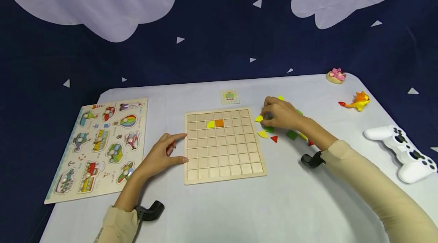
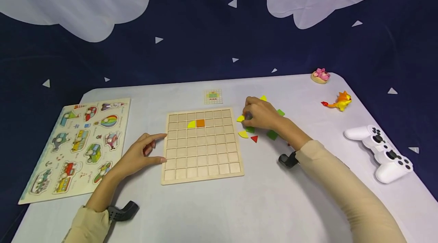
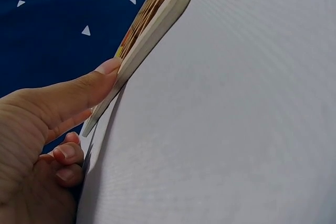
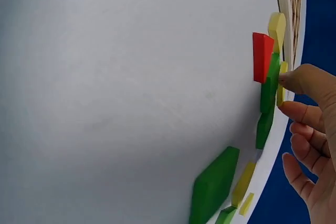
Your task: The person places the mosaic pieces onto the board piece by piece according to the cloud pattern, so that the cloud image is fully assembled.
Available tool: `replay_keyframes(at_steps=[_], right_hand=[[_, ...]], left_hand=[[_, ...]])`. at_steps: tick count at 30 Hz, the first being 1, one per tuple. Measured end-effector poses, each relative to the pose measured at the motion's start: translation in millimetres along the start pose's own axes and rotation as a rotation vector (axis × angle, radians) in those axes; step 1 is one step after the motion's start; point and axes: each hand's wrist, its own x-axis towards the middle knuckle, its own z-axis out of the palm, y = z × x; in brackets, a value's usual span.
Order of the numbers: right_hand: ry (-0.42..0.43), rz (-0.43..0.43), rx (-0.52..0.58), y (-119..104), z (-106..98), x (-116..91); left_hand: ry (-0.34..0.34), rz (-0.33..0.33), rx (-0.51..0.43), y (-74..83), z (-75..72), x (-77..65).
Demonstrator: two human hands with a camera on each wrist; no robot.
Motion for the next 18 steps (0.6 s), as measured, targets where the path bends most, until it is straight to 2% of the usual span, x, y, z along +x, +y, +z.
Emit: replay_keyframes(at_steps=[6,12,18], right_hand=[[0.041,-0.009,0.034,-9,-4,6],[0.058,-0.119,0.069,-38,3,27],[0.038,-0.204,0.094,-66,15,49]], left_hand=[[0.005,0.01,0.001,-1.0,0.5,0.4],[0.003,0.011,-0.005,-1.3,1.4,1.3],[0.006,-0.001,-0.004,-0.7,1.2,1.2]])
